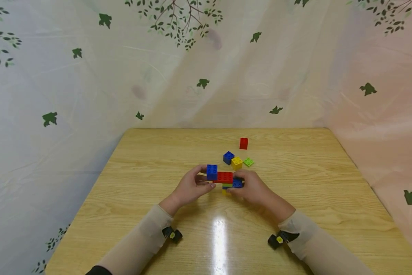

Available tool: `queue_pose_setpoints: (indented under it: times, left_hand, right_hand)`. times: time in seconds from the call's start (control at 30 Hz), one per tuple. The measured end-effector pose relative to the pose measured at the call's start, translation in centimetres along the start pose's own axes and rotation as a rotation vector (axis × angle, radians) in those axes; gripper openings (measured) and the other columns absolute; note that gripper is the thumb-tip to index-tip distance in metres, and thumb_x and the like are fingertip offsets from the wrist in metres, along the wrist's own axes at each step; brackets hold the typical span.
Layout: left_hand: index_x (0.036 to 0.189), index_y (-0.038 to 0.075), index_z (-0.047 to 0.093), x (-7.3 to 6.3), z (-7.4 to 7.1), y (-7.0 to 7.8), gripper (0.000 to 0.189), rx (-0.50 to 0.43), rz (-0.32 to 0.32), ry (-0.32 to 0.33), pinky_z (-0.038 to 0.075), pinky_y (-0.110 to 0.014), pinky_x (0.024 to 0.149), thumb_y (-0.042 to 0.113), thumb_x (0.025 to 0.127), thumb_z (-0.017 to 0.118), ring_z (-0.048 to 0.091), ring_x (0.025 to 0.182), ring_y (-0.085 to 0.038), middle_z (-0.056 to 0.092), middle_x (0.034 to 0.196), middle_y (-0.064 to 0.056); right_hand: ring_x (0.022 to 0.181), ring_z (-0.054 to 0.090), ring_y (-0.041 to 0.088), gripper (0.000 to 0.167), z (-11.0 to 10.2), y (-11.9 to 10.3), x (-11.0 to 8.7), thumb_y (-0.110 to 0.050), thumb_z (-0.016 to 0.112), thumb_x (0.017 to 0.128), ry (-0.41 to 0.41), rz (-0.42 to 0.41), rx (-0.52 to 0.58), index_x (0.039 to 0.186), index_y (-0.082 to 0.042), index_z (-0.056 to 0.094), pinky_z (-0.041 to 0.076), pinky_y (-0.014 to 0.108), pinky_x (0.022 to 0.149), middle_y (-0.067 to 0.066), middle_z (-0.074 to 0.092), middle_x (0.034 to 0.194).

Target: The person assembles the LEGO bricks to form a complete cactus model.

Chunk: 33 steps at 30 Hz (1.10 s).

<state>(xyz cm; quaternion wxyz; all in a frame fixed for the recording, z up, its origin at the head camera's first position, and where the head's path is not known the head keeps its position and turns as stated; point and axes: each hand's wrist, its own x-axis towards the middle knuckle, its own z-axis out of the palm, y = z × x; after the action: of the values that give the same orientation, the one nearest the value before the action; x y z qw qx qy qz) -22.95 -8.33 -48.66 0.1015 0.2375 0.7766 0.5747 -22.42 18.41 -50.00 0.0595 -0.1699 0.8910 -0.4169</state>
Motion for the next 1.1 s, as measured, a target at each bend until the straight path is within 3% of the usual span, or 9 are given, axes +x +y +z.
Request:
queue_pose_setpoints:
  times: [0.27, 0.47, 0.7, 1.1]
  left_hand:
    - [0.134, 0.009, 0.061, 0.0, 0.1, -1.0, 0.043, 0.009, -0.069, -0.005, 0.059, -0.038, 0.096, 0.016, 0.096, 0.080, 0.068, 0.119, -0.032, 0.064, 0.130, -0.012]
    - [0.135, 0.004, 0.061, 0.0, 0.5, -1.3, 0.044, 0.073, -0.082, -0.020, 0.058, -0.041, 0.099, 0.020, 0.097, 0.077, 0.067, 0.119, -0.029, 0.066, 0.130, -0.016]
    - [0.133, 0.000, 0.064, 0.2, 1.1, -1.5, 0.044, 0.088, -0.117, -0.034, 0.056, -0.042, 0.101, 0.022, 0.098, 0.077, 0.068, 0.116, -0.027, 0.068, 0.130, -0.013]
    - [0.139, -0.004, 0.058, 0.3, 1.8, -1.7, 0.047, 0.036, -0.101, 0.010, 0.055, -0.039, 0.103, 0.006, 0.096, 0.076, 0.066, 0.122, -0.033, 0.065, 0.133, -0.019]
  right_hand:
    - [0.097, 0.065, 0.019, 0.041, 0.4, 0.1, 1.1, -0.029, 0.089, 0.086, 0.023, 0.022, 0.013, 0.121, -0.012, 0.075, 0.061, 0.037, 0.085, -0.001, 0.069, 0.114]
    - [0.097, 0.062, 0.021, 0.039, 0.7, -0.1, 1.8, -0.032, 0.089, 0.086, 0.033, 0.028, 0.007, 0.118, -0.014, 0.075, 0.059, 0.038, 0.088, -0.002, 0.069, 0.112]
    - [0.092, 0.060, 0.020, 0.039, 1.0, -0.6, 2.5, -0.033, 0.089, 0.087, 0.061, 0.019, -0.035, 0.116, -0.012, 0.074, 0.057, 0.035, 0.082, -0.001, 0.070, 0.107]
    - [0.096, 0.063, 0.019, 0.044, 1.7, -0.7, 3.4, -0.033, 0.090, 0.085, 0.107, 0.011, -0.017, 0.119, -0.008, 0.075, 0.060, 0.039, 0.089, 0.003, 0.072, 0.113]
